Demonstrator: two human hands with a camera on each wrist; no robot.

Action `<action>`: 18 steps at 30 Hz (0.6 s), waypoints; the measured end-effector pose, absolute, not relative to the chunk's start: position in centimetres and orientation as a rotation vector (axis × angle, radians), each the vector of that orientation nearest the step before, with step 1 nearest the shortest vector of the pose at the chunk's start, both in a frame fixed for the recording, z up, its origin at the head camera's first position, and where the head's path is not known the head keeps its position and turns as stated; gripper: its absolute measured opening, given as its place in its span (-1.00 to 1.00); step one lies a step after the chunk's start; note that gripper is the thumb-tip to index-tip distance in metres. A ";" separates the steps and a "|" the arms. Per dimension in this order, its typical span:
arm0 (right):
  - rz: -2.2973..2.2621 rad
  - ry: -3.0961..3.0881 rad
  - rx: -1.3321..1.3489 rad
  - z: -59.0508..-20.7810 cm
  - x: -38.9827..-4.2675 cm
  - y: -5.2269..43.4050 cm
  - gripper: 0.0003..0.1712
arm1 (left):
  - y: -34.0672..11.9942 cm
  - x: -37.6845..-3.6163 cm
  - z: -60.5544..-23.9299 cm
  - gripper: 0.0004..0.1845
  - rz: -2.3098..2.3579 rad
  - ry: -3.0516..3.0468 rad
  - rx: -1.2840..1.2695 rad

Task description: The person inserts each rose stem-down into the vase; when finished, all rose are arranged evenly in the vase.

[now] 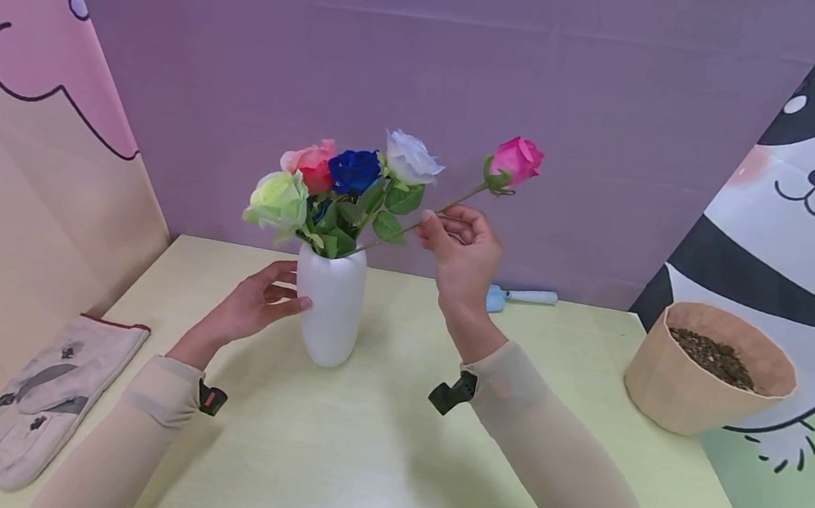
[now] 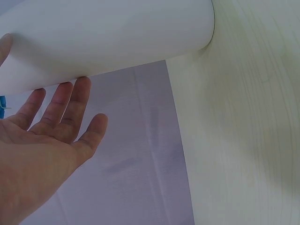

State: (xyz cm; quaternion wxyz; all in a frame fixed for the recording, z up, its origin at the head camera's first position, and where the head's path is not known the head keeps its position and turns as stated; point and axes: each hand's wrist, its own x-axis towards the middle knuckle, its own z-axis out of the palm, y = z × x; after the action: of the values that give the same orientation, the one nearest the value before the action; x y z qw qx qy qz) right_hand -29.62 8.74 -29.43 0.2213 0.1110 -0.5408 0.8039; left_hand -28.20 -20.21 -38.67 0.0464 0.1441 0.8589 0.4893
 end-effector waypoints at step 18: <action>2.191 -1.766 0.300 -30.3 -30.0 5.6 -0.76 | -20.2 -28.2 -38.7 -0.22 1.472 2.648 0.456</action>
State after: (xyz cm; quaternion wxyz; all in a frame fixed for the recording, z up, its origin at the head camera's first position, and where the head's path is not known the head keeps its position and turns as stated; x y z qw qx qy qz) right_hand -30.00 5.58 -30.29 0.1554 0.1046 -0.6165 0.7648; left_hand -28.19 -20.19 -38.67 0.0386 0.1488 0.8636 0.4801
